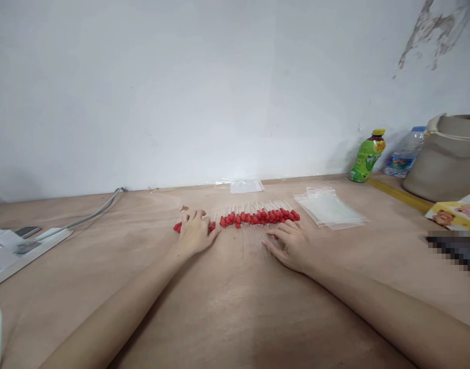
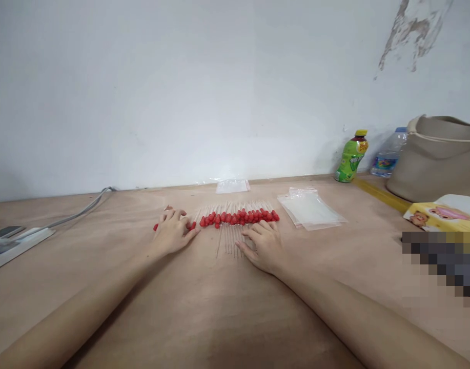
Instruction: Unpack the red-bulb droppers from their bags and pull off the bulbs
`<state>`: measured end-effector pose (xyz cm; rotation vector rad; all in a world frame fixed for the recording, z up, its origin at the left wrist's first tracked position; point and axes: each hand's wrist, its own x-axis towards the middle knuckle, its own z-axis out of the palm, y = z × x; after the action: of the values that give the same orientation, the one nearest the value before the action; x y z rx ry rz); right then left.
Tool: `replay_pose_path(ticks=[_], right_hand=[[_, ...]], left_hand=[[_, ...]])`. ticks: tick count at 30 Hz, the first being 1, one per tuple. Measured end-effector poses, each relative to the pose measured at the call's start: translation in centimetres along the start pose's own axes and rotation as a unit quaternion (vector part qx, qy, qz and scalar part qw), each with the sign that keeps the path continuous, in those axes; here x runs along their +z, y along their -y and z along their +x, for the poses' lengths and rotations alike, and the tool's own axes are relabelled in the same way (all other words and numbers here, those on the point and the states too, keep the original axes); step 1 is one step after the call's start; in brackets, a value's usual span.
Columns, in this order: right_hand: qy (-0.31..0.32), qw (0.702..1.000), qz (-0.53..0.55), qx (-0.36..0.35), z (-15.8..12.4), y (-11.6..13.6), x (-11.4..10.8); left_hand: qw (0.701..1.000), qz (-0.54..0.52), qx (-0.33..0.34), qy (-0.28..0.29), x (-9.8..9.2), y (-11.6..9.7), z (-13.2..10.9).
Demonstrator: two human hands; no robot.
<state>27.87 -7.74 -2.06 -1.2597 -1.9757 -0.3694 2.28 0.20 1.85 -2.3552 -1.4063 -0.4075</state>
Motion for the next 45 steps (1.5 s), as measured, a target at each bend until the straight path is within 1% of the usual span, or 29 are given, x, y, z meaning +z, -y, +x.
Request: replay_pose_path(ticks=[1,3,5,7,9,11,12,14,17,20,25,28,32,35,37,39,42,45], right_hand=[[-0.004,1.0,0.002,0.003,0.0,0.0,0.1],[-0.011,1.0,0.008,0.008,0.0,-0.1,0.2],[-0.022,1.0,0.016,0.015,0.0,-0.2,0.2],[-0.04,0.998,0.029,0.024,0.1,-0.3,0.2],[-0.067,0.996,0.043,0.031,0.2,-0.5,0.2],[-0.091,0.994,0.056,0.025,0.3,-0.5,0.2],[-0.096,0.993,0.06,0.016,0.3,-0.4,0.1],[-0.09,0.994,0.061,-0.017,0.3,-0.1,-0.1],[-0.053,0.993,0.053,-0.088,0.1,0.7,-0.6],[-0.017,0.989,0.044,-0.14,-0.1,1.5,-0.7],[0.005,0.99,0.034,-0.14,0.0,2.0,-0.3],[0.004,0.989,0.042,-0.138,0.0,2.0,-0.1],[0.006,0.989,0.058,-0.137,-0.1,1.9,0.2],[0.004,0.987,0.069,-0.144,-0.1,2.0,0.3],[0.004,0.986,0.075,-0.148,-0.1,2.1,0.3],[0.017,0.985,0.078,-0.15,0.0,2.2,0.1],[0.044,0.983,0.084,-0.159,0.1,2.5,0.0],[0.044,0.979,0.098,-0.175,0.0,2.6,0.5]], left_hand=[[1.0,0.002,-0.012,-0.003,0.1,-0.1,0.1],[0.998,0.001,-0.051,-0.026,0.0,-0.1,0.3],[0.993,-0.005,-0.097,-0.068,-0.6,0.1,0.3],[0.985,-0.019,-0.122,-0.119,-1.3,0.5,0.0],[0.979,-0.052,-0.099,-0.17,-2.0,0.5,-0.7],[0.973,-0.107,-0.033,-0.2,-2.2,0.1,-1.8],[0.97,-0.135,0.006,-0.201,-2.2,-0.4,-2.4],[0.964,-0.179,0.07,-0.186,-1.9,-1.5,-3.5],[0.957,-0.215,0.115,-0.159,-1.2,-3.2,-4.8],[0.951,-0.229,0.139,-0.153,-0.8,-4.0,-5.2],[0.947,-0.239,0.147,-0.155,-0.9,-4.0,-5.1],[0.944,-0.258,0.155,-0.139,-0.9,-4.0,-5.1],[0.933,-0.283,0.191,-0.115,-0.2,-4.5,-5.0],[0.92,-0.302,0.224,-0.108,0.4,-4.9,-4.8],[0.916,-0.311,0.23,-0.105,0.7,-5.0,-4.7],[0.916,-0.31,0.228,-0.112,0.7,-5.2,-4.7],[0.916,-0.295,0.234,-0.14,0.5,-5.4,-4.8],[0.912,-0.283,0.25,-0.16,0.3,-5.5,-4.9]])
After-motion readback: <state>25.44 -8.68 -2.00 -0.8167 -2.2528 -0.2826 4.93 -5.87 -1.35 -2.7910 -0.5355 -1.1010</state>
